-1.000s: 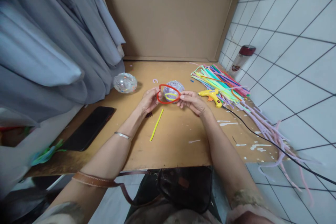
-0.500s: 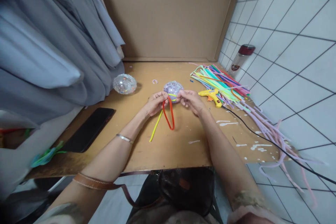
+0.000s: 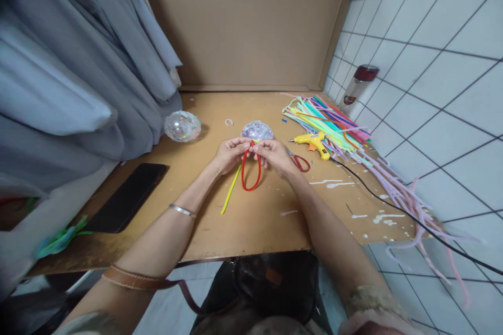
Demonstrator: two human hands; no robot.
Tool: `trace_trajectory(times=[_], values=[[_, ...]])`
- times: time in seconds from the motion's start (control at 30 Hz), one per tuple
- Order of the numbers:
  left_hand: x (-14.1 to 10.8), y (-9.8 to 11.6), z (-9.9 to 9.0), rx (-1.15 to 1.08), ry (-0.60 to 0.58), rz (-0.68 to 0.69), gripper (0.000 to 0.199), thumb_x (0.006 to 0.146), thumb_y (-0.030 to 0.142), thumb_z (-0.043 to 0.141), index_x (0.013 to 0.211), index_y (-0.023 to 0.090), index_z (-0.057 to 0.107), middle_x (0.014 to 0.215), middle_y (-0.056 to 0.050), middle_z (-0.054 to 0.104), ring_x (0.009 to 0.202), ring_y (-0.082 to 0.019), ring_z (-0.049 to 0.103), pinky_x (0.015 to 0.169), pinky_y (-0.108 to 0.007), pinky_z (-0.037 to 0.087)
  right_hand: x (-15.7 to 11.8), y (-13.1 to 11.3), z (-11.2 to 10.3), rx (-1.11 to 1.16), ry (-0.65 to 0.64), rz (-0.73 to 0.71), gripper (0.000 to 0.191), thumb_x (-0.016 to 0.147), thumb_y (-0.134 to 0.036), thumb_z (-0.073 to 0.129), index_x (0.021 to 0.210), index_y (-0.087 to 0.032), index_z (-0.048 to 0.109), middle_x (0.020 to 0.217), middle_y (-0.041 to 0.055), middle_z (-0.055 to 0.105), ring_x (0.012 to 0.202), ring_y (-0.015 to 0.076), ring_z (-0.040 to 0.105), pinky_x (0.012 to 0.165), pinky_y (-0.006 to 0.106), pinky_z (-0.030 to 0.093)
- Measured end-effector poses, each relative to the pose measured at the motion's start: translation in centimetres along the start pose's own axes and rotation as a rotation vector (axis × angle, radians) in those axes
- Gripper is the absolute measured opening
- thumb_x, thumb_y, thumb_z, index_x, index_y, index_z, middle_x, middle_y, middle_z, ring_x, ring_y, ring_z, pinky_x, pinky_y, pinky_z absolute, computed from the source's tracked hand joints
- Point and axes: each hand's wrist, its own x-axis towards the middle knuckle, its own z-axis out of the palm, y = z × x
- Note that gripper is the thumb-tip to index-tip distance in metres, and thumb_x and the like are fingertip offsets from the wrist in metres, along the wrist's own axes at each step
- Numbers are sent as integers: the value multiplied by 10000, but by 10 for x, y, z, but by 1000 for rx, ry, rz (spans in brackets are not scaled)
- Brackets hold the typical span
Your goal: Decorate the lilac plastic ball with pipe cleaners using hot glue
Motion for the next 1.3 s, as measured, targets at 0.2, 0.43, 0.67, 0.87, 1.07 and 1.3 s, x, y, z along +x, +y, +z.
trace_trajectory(times=[0.2,0.43,0.67,0.87,1.07,1.3], values=[[-3,3,-4,14,-5,-37,527,531,356,951,968,143,748,801,-53,759,660,-120,667,613,-228,470,-1,-2,0,-1,30,-29,404,595,-535,855,664,-197,644,534,-35,626,380,62,449,366,206,345],[-4,4,1,115,19,-50,457,499,360,951,838,131,748,693,-28,725,511,-63,518,522,-221,381,-2,-5,0,-3,104,-66,427,583,-547,870,699,-201,648,562,-28,638,452,76,483,433,212,390],[-5,2,5,114,89,0,481,481,436,947,772,129,716,665,-7,698,498,-47,490,499,-205,354,-3,-8,3,-31,133,-40,469,524,-558,871,706,-188,647,537,-38,623,442,68,471,430,203,366],[-4,0,6,110,130,-3,534,429,461,956,745,146,662,623,26,669,453,-33,468,469,-191,337,-2,-7,4,-104,142,-30,437,542,-535,842,716,-188,642,522,-42,607,432,73,457,418,207,336],[-2,0,4,135,118,11,575,455,466,948,806,159,611,587,47,650,441,-42,492,459,-178,332,-1,-5,4,-143,157,-37,413,556,-521,814,733,-187,648,534,-37,606,451,84,471,425,210,339],[-2,2,4,120,54,39,627,454,484,951,829,178,553,583,63,651,432,-43,497,458,-172,345,3,0,1,-174,145,-79,336,583,-478,791,701,-194,654,586,-11,641,517,110,546,482,228,401]])
